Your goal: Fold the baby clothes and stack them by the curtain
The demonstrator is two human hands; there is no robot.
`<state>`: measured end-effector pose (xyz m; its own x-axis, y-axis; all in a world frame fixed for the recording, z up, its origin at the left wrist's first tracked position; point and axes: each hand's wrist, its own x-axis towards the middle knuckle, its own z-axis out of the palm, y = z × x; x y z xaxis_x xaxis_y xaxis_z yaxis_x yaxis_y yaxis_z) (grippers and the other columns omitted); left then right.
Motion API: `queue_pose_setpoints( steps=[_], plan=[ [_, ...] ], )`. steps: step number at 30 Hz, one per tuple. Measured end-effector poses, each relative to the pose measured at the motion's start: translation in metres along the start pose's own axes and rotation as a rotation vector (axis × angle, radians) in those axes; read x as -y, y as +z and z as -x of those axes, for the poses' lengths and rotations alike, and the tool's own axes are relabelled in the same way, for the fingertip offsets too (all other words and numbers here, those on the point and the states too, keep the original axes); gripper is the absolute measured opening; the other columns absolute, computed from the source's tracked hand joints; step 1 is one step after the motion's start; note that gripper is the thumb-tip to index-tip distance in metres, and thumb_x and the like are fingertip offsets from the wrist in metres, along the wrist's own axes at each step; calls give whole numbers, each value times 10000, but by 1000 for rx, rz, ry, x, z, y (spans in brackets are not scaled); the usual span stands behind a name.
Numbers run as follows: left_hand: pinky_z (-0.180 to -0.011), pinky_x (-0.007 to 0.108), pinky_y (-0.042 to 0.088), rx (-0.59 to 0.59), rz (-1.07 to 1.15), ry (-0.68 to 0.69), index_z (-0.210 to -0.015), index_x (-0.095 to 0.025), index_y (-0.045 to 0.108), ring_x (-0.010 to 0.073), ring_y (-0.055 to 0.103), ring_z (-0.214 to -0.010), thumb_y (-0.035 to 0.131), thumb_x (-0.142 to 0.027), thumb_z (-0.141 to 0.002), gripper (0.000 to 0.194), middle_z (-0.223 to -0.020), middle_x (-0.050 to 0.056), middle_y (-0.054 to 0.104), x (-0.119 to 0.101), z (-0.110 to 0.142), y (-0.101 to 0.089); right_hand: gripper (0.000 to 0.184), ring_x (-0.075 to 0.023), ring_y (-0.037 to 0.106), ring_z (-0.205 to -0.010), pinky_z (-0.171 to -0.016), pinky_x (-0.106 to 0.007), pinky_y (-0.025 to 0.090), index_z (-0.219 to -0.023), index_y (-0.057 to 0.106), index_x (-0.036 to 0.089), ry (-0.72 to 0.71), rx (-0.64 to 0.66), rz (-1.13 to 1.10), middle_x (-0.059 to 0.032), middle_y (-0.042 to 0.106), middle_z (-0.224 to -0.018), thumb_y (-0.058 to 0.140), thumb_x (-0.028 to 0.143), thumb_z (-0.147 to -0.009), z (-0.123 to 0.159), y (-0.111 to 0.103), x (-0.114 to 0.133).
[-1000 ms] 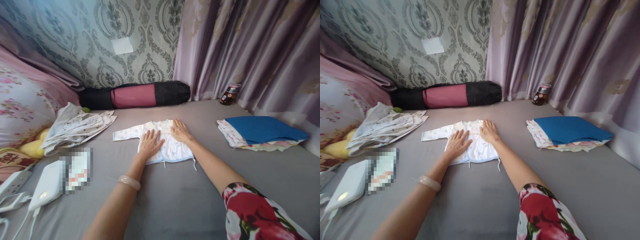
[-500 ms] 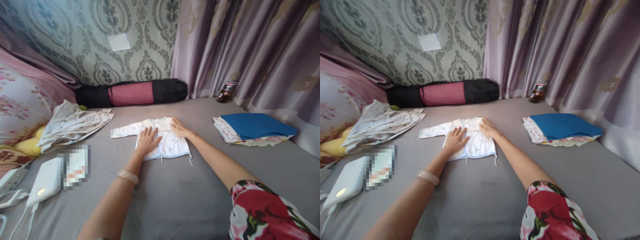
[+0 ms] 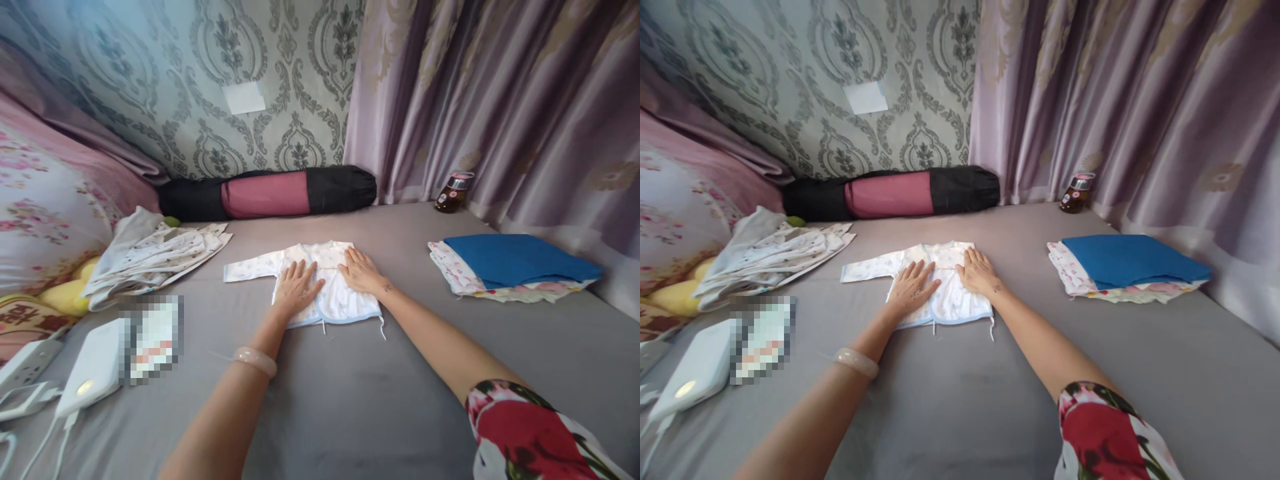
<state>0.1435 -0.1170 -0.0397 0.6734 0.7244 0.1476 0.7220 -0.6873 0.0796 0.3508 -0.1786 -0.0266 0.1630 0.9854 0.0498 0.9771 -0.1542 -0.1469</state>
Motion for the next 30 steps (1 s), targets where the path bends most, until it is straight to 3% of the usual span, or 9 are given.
queue_pose_setpoints(
  steps=[4, 10, 14, 18, 21, 24, 27, 30],
  plan=[
    [-1124, 476, 239, 7, 10, -5, -1475, -267, 350, 341, 278, -1413, 271, -624, -932, 654, -1528, 102, 351, -1, 0, -2, 590, -286, 285, -1402, -1156, -445, 123, -1391, 432, 13, 4, -64, -3, -215, 356, -1498, 220, 384, -984, -10, -6, 5],
    [-1139, 487, 212, 33, 78, -13, -1462, -252, 373, 342, 256, -1422, 298, -617, -929, 650, -1536, 107, 335, -2, 1, -8, 596, -238, 116, -1463, -1172, -446, 73, -1496, 285, 92, -82, 61, -138, -130, 185, -1585, 190, 387, -987, -29, -1, 28],
    [-1158, 499, 175, 88, 200, -44, -1471, -229, 342, 336, 209, -1440, 374, -607, -907, 680, -1551, 105, 303, 1, -3, -8, 602, -213, 86, -1468, -1173, -458, 61, -1513, 253, 131, -157, 121, -230, -84, 157, -1595, 143, 401, -987, -34, 6, 51],
    [-1167, 479, 196, 98, 366, -87, -1431, -154, 385, 315, 243, -1432, 522, -467, -865, 661, -1526, 141, 343, 11, -12, -3, 583, -209, 102, -1466, -1172, -459, 51, -1507, 281, 161, -163, 98, -230, -70, 189, -1589, 146, 404, -994, -35, 14, 60],
    [-1094, 408, 363, 9, 590, -100, -1356, -144, 463, 275, 422, -1338, 577, -339, -829, 574, -1449, 160, 450, 24, -16, -5, 562, -236, 148, -1457, -1165, -478, 72, -1489, 321, 150, -166, 68, -206, -96, 245, -1572, 190, 386, -996, -35, 15, 60],
    [-913, 334, 507, -183, 773, -183, -1244, -153, 545, 219, 591, -1135, 506, -279, -864, 402, -1295, 143, 580, 41, -15, -13, 520, -272, 220, -1435, -1149, -504, 115, -1432, 412, 119, -170, 52, -178, -148, 326, -1531, 264, 352, -991, -37, 10, 64],
    [-867, 334, 508, -331, 663, -389, -1114, -139, 607, 199, 636, -970, 447, -240, -886, 296, -1123, 133, 647, 64, -12, -24, 451, -282, 254, -1417, -1152, -484, 108, -1350, 491, 64, -222, -56, -131, -191, 390, -1484, 334, 247, -969, -42, 7, 77],
    [-951, 366, 441, -363, 395, -601, -1095, -122, 622, 238, 597, -1044, 449, -223, -880, 294, -1074, 148, 641, 89, -6, -32, 448, -266, 241, -1418, -1156, -433, 127, -1362, 461, 44, -309, -117, -124, -177, 376, -1494, 360, 180, -948, -51, 7, 95]
  ],
)
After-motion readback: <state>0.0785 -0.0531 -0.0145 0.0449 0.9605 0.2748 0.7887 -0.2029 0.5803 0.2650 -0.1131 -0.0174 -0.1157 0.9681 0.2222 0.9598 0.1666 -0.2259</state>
